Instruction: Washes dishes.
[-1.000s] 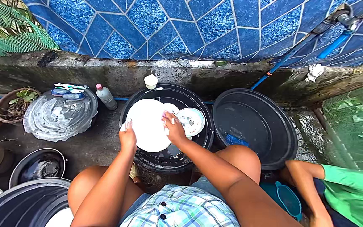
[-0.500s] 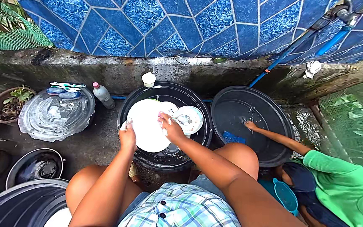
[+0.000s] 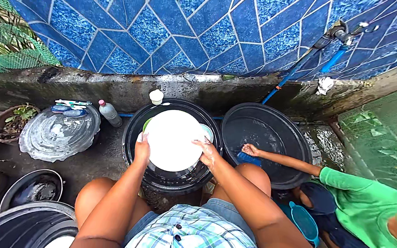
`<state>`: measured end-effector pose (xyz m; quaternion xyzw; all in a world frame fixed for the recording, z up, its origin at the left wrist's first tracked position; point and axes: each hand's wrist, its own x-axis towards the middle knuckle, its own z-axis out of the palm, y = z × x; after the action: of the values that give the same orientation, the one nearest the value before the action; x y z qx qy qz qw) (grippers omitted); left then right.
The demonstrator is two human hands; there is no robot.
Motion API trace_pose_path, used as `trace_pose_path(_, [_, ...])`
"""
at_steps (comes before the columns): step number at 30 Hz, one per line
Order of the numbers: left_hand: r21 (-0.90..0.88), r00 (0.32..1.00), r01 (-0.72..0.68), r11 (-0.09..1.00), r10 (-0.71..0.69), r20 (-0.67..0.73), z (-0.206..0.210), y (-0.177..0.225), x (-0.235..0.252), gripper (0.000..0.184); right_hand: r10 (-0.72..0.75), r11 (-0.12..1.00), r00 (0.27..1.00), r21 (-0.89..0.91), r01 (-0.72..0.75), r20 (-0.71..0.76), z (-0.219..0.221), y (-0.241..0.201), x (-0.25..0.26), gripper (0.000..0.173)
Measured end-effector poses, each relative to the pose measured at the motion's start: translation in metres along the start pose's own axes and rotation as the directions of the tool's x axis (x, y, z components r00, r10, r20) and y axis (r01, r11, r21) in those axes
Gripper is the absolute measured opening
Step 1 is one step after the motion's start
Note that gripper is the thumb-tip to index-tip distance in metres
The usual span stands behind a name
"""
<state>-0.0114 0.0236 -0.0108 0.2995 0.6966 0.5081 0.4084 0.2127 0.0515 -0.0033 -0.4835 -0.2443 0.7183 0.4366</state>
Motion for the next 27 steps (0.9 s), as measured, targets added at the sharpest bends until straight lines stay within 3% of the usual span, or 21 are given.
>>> trace_pose_path(2, [0.363, 0.967, -0.253, 0.897, 0.233, 0.098, 0.005, -0.003, -0.004, 0.049, -0.038, 0.999, 0.997, 0.016, 0.039, -0.060, -0.003, -0.004, -0.012, 0.046])
trace_pose_path(4, [0.640, 0.891, -0.446, 0.625, 0.377, 0.252, 0.015, -0.004, -0.012, 0.053, -0.064, 0.996, 0.992, 0.047, 0.070, -0.104, -0.010, -0.001, -0.016, 0.046])
trace_pose_path(6, [0.723, 0.827, -0.549, 0.419, 0.402, 0.394, 0.029, -0.011, -0.020, 0.053, -0.058, 0.993, 0.989, 0.091, 0.071, -0.137, -0.016, 0.004, -0.017, 0.045])
trace_pose_path(8, [0.725, 0.800, -0.599, 0.340, 0.293, 0.523, 0.044, -0.016, -0.033, 0.057, -0.031, 0.991, 0.987, 0.122, 0.051, -0.159, -0.019, 0.012, -0.016, 0.041])
trace_pose_path(11, [0.600, 0.674, -0.713, 0.363, 0.118, 0.729, 0.060, -0.022, -0.051, 0.062, -0.013, 0.994, 0.990, 0.108, 0.029, -0.143, -0.023, 0.026, -0.012, 0.037])
trace_pose_path(13, [0.486, 0.550, -0.798, 0.356, 0.100, 0.829, 0.063, -0.024, -0.054, 0.063, -0.002, 0.997, 0.993, 0.079, 0.011, -0.117, -0.025, 0.032, -0.013, 0.035])
trace_pose_path(14, [0.467, 0.521, -0.819, 0.335, 0.090, 0.849, 0.061, -0.024, -0.051, 0.063, 0.014, 0.998, 0.994, 0.062, -0.007, -0.104, -0.026, 0.034, -0.014, 0.036])
trace_pose_path(16, [0.503, 0.551, -0.810, 0.303, 0.097, 0.829, 0.054, -0.026, -0.038, 0.064, 0.046, 0.999, 0.996, 0.021, -0.045, -0.081, -0.025, 0.038, -0.017, 0.037])
trace_pose_path(19, [0.646, 0.693, -0.696, 0.313, 0.061, 0.718, 0.053, -0.033, -0.032, 0.068, 0.086, 0.996, 0.994, 0.013, -0.085, -0.061, -0.022, 0.044, -0.019, 0.035])
trace_pose_path(20, [0.651, 0.705, -0.686, 0.324, 0.074, 0.706, 0.057, -0.037, -0.037, 0.069, 0.093, 0.995, 0.994, 0.031, -0.091, -0.066, -0.021, 0.045, -0.018, 0.035])
trace_pose_path(24, [0.530, 0.639, -0.733, 0.426, 0.168, 0.750, 0.071, -0.052, -0.071, 0.067, 0.075, 0.994, 0.989, 0.088, -0.064, -0.130, -0.024, 0.041, -0.007, 0.033])
trace_pose_path(27, [0.476, 0.579, -0.774, 0.418, 0.160, 0.800, 0.063, -0.058, -0.092, 0.065, 0.054, 0.993, 0.979, 0.111, -0.032, -0.198, -0.028, 0.033, 0.002, 0.037])
